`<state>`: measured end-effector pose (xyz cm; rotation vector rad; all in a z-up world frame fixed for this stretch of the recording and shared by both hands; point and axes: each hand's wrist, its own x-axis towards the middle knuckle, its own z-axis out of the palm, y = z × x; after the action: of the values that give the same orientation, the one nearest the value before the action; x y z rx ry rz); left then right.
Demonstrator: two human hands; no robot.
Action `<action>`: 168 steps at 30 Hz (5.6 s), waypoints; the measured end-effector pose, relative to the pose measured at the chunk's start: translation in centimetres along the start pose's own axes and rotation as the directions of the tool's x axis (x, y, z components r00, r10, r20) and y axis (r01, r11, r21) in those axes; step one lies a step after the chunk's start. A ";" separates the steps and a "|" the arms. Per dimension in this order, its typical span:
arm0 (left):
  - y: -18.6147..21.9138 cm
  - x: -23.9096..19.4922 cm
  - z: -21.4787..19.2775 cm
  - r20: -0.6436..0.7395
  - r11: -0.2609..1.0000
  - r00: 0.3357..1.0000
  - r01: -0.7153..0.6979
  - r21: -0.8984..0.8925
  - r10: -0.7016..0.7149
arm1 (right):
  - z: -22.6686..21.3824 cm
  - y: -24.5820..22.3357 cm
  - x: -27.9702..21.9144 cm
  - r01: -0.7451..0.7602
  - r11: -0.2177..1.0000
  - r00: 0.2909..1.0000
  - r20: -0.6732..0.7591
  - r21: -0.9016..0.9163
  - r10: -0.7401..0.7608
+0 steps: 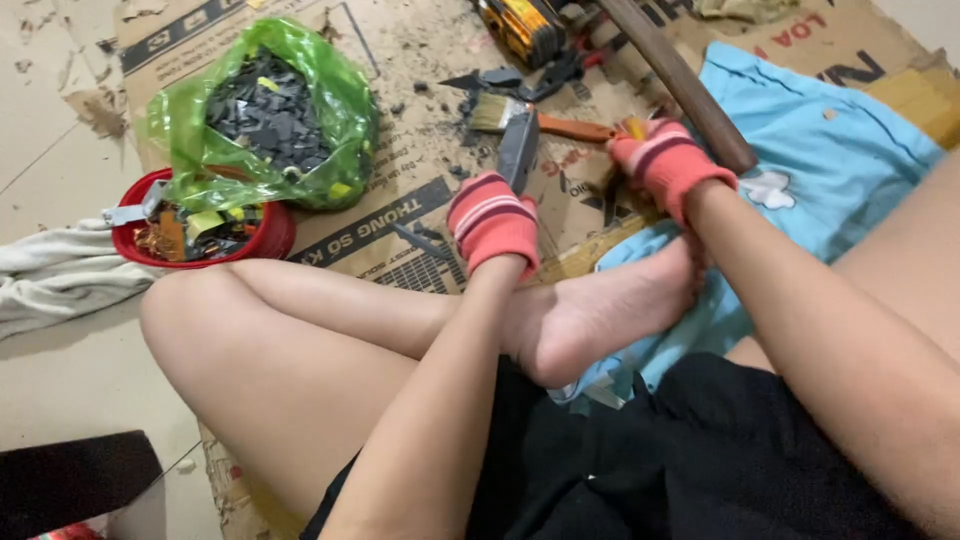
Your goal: The person sits on the floor and uses pliers to cut a small black object. They then use a knife to scrape or cut the same object. The person continues to manipulate the object with the knife and pliers.
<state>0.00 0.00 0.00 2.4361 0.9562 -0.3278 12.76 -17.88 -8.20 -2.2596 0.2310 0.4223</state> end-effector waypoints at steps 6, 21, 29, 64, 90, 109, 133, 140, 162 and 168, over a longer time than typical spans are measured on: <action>-0.5 0.4 0.4 0.007 0.998 0.998 0.057 0.018 -0.057 | 1.2 2.7 3.8 0.341 0.903 0.937 0.016 -0.262 -0.349; -3.1 4.5 -1.4 -0.023 0.998 0.998 -0.054 0.031 0.055 | -0.7 -5.5 -7.0 0.550 0.760 0.825 0.088 -0.347 -0.558; -3.3 2.3 -0.3 -0.083 0.992 0.990 -0.105 0.068 0.111 | 4.7 -6.2 -10.3 0.622 0.675 0.783 0.287 -0.398 -0.552; -4.0 3.1 2.2 -0.225 0.985 0.960 -0.175 -0.004 0.170 | 6.3 -10.7 -2.7 0.506 0.663 0.847 0.172 -0.552 -0.503; -3.4 1.6 1.7 -0.165 0.983 0.974 -0.137 0.125 0.157 | -4.7 -8.7 -13.0 0.134 0.930 0.943 0.332 -0.343 -0.014; -4.5 3.2 5.5 -0.422 0.897 0.797 -0.330 0.294 0.431 | -1.4 -4.3 -9.8 0.346 0.728 0.934 0.143 -0.592 -0.327; -6.8 1.3 6.6 -0.248 0.952 0.925 -0.246 0.183 0.287 | -1.7 -5.5 -7.8 0.311 0.805 0.943 0.268 -0.506 -0.196; -6.5 1.6 6.7 -0.133 0.974 0.969 -0.193 0.118 0.208 | -1.5 -5.9 -7.9 0.296 0.819 0.946 0.267 -0.492 -0.181; -6.2 3.8 3.5 0.194 0.999 0.981 0.005 -0.037 0.002 | -1.8 -8.9 -9.8 0.380 0.831 0.916 0.292 -0.406 -0.276; -6.0 0.9 1.0 0.272 0.762 0.961 0.132 -0.634 0.060 | 1.8 -4.7 -5.4 0.585 0.584 0.772 0.165 -0.563 -0.614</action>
<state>-3.49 3.78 -3.40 1.6808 0.8163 -0.2801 8.80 -13.24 -4.06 -2.7614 -0.7570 0.0572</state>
